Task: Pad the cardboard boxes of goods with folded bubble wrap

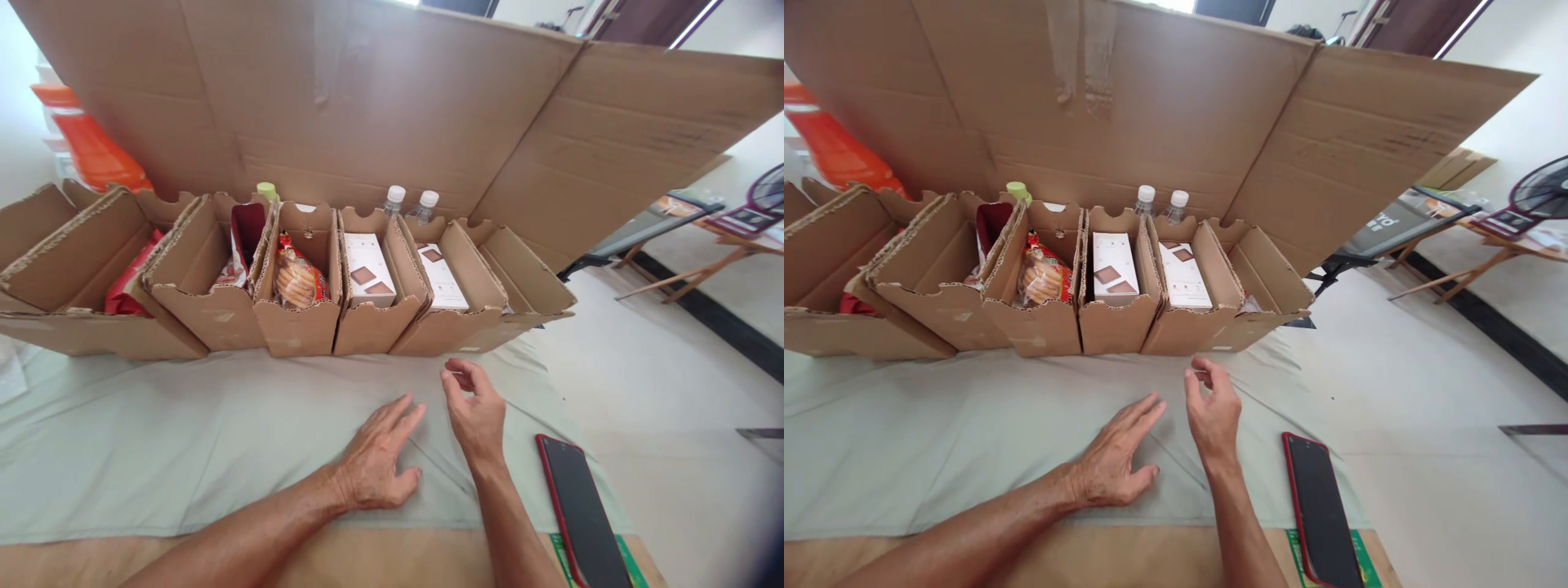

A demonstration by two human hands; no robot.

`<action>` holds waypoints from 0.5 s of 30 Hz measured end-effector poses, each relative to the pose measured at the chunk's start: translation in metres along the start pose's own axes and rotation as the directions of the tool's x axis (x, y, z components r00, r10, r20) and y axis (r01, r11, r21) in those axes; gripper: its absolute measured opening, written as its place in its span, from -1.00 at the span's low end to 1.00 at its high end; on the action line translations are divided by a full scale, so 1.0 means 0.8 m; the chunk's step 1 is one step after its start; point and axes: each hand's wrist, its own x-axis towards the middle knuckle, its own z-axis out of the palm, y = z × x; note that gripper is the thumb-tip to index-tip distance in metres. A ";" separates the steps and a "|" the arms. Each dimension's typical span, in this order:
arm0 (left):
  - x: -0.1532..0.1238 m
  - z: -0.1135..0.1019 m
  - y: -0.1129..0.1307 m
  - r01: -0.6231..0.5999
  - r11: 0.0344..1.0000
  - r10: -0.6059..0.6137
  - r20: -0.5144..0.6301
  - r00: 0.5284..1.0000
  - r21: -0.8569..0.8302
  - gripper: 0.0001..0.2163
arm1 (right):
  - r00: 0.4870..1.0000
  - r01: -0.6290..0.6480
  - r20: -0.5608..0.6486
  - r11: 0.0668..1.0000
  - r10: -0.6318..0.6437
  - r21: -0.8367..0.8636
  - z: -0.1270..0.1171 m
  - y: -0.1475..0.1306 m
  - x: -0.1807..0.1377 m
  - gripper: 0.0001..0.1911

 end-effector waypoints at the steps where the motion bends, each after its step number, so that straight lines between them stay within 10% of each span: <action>1: 0.001 0.000 -0.001 -0.006 1.000 0.006 -0.004 1.000 -0.003 -0.12 | 0.999 0.048 0.011 0.999 -0.048 0.021 -0.002 -0.018 -0.005 -0.65; 8: 0.000 0.000 0.015 -0.055 0.997 0.049 -0.120 0.992 -0.046 -0.19 | 0.884 0.386 0.328 0.915 -0.333 -0.113 0.037 -0.150 0.027 -0.51; 15: -0.095 -0.017 0.042 0.023 1.000 -0.019 -0.264 0.964 0.014 -0.50 | 0.873 0.441 0.337 0.867 -0.353 -0.233 0.009 -0.159 -0.017 -0.78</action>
